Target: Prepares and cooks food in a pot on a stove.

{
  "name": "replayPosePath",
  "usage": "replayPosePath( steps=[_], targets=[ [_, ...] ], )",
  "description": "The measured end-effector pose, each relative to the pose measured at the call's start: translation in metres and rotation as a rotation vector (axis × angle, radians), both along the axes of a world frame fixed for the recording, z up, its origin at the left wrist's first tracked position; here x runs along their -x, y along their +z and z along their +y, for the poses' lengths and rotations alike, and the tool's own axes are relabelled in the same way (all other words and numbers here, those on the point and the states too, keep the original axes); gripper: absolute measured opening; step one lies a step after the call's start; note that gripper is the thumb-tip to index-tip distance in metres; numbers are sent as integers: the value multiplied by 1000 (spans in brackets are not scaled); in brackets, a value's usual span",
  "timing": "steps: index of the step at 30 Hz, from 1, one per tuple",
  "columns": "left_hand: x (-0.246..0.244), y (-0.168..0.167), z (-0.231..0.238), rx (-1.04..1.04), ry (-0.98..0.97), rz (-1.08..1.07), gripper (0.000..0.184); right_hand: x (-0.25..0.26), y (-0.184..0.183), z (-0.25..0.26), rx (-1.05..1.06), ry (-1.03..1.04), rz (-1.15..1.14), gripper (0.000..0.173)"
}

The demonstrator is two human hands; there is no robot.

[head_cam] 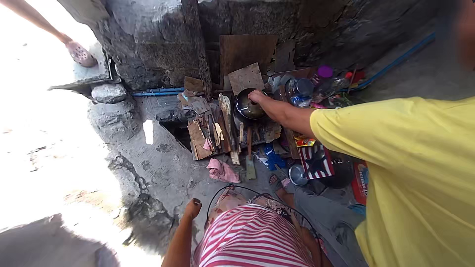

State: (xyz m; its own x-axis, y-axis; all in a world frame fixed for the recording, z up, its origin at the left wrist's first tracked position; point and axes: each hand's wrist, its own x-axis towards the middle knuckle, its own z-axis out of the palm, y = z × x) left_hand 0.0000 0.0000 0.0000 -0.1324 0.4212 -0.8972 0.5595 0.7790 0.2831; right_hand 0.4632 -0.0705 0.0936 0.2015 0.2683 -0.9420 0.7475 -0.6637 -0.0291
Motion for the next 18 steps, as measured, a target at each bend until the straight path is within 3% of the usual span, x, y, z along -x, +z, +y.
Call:
replayPosePath(
  steps=[3,5,7,8,10,12,13,18],
  targets=[
    [11,-1,-19,93,-28,53,41,11,19,9,2,31,0,47],
    [15,0,-22,132,-63,78,41,28,52,28,-1,49,42,47],
    [17,0,-16,134,-101,100,41,39,80,31,-205,92,117,44],
    [17,0,-11,122,-114,101,41,37,73,21,-344,86,116,41],
    [14,1,5,75,-119,86,42,38,62,30,-62,-16,38,43],
    [9,3,25,5,-96,67,42,20,15,-8,-191,-51,-42,42],
    [5,5,36,-29,-91,59,42,16,6,-12,-155,-35,-57,44],
    [-11,23,72,-176,-82,10,40,17,-10,-20,-181,-138,-71,42]
  ],
)
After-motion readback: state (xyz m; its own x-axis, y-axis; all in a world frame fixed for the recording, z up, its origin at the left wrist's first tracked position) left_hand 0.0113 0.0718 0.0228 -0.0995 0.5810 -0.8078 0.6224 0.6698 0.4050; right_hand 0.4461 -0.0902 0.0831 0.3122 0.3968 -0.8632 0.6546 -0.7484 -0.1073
